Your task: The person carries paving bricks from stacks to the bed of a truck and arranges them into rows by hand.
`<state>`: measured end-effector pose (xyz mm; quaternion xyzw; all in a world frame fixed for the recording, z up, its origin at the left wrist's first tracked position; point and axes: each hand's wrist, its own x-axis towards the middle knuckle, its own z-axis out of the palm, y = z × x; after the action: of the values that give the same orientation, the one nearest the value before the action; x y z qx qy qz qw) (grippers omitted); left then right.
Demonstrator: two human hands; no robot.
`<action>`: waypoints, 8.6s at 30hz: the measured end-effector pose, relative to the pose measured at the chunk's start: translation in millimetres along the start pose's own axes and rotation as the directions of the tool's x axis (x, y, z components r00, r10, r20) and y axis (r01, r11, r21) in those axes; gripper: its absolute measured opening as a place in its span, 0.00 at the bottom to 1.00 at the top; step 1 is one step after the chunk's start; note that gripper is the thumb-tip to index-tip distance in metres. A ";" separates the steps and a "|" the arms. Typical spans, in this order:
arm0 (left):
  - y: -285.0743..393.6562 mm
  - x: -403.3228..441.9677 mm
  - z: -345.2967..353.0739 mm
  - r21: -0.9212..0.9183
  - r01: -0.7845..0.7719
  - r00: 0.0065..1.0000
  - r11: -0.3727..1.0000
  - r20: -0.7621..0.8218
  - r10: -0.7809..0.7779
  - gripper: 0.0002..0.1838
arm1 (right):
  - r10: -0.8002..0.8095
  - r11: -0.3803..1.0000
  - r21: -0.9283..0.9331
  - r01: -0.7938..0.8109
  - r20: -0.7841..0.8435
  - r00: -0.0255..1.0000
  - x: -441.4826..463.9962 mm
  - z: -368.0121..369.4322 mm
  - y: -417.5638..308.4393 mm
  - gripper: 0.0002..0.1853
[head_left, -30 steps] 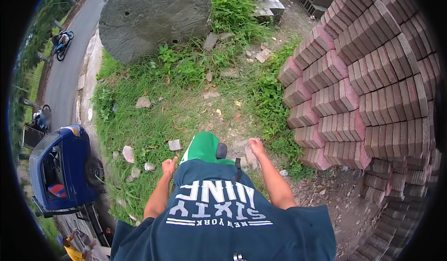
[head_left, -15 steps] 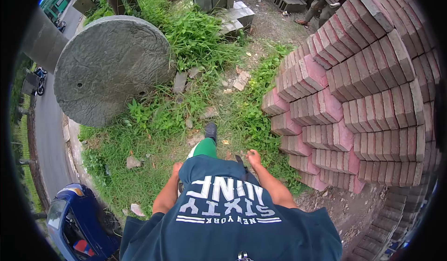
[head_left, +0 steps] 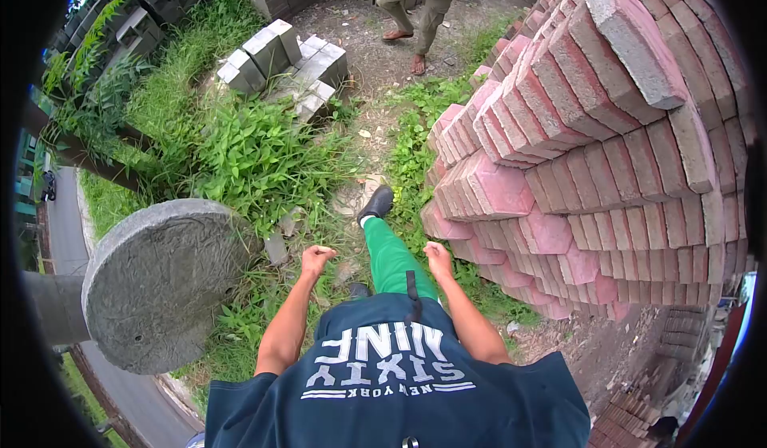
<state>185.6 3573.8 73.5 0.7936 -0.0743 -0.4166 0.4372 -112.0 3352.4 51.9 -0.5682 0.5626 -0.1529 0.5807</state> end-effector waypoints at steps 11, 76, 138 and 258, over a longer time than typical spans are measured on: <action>237.7 208.8 150.0 0.329 -0.222 0.934 0.918 0.343 0.103 0.21 | 0.215 0.944 -0.294 -0.149 0.206 0.955 194.0 55.1 -230.0 0.26; 1590.0 1282.4 1074.1 -0.148 -0.277 0.533 0.950 0.799 0.279 0.43 | -0.041 0.556 0.777 0.294 -0.327 0.944 1789.7 -470.5 -1077.1 0.39; 2400.0 1732.8 2122.5 0.507 -0.511 0.033 0.694 0.818 -0.574 0.27 | 0.646 0.506 0.759 0.408 -0.648 0.404 2776.7 -1343.7 -1256.6 0.24; 2223.1 1384.2 2646.5 -0.772 -0.599 -0.339 0.213 0.004 -0.941 0.39 | 0.734 0.092 0.992 0.083 -0.012 -0.679 2616.3 -1668.7 -1184.8 0.37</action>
<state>-300.0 -114.9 212.7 0.3003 0.8000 0.2933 0.4287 -107.2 36.5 247.8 0.4649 0.8494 -0.2479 0.0299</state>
